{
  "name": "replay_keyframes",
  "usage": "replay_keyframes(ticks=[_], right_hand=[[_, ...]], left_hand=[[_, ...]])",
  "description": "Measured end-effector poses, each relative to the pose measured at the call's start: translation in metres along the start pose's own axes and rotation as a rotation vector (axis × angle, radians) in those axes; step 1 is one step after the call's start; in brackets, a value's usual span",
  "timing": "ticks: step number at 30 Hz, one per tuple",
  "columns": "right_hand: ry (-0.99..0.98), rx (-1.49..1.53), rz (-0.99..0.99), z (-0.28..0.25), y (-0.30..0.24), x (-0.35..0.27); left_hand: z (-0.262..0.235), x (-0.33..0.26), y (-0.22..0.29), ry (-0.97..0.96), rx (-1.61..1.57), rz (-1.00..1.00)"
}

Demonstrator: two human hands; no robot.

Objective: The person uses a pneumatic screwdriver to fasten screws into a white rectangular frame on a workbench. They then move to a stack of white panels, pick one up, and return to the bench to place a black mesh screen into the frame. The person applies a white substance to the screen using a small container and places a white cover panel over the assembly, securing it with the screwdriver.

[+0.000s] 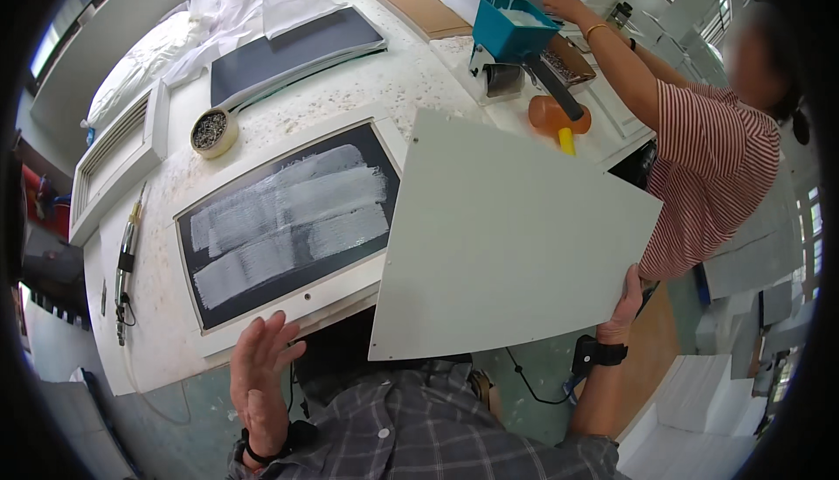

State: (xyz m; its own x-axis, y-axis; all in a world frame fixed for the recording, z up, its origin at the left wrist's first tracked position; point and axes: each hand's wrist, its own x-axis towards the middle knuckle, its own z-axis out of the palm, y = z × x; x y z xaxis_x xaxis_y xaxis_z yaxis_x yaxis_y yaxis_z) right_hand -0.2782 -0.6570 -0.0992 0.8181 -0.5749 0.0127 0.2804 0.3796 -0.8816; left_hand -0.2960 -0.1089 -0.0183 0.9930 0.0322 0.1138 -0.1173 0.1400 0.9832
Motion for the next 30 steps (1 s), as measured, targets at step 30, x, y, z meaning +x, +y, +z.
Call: replay_keyframes(ticks=[30], right_hand=[[-0.144, -0.142, 0.435, 0.060, 0.028, -0.072]], left_hand=[[0.060, 0.030, -0.036, 0.093, -0.268, -0.193]])
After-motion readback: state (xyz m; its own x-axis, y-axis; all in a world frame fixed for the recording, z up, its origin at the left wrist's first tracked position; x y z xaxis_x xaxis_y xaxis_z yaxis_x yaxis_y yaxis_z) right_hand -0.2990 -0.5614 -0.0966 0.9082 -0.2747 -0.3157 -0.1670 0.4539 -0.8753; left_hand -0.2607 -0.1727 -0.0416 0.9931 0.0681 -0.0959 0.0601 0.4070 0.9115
